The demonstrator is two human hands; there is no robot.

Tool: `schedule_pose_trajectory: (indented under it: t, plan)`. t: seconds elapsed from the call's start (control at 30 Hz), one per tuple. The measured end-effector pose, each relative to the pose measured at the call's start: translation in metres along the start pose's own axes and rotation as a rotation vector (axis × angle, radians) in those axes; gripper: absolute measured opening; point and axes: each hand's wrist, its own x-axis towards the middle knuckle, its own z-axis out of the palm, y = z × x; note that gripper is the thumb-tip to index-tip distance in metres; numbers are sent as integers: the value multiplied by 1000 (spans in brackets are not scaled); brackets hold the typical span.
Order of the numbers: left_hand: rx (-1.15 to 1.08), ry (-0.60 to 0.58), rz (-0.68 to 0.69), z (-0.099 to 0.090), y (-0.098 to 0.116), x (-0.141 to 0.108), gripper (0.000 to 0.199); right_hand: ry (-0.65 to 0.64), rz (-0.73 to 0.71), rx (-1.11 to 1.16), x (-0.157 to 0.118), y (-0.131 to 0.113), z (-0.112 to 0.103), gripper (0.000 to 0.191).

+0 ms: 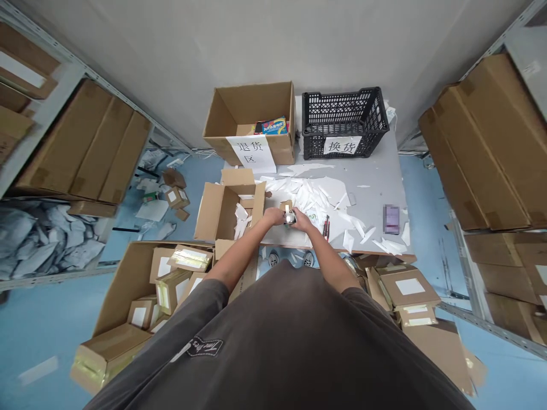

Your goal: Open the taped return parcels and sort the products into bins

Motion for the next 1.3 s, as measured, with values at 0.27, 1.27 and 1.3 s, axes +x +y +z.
schedule_pose_trajectory:
  t: [0.27, 1.27, 1.3]
  plan:
    - [-478, 448, -74, 42, -8, -33, 24, 102, 75, 63, -1, -1, 5, 85]
    - [-1244, 468, -154, 97, -6, -15, 18, -115, 224, 117, 19, -27, -53, 92]
    - [-1250, 470, -155, 97, -6, -14, 18, -84, 229, 101, 15, -25, -52, 91]
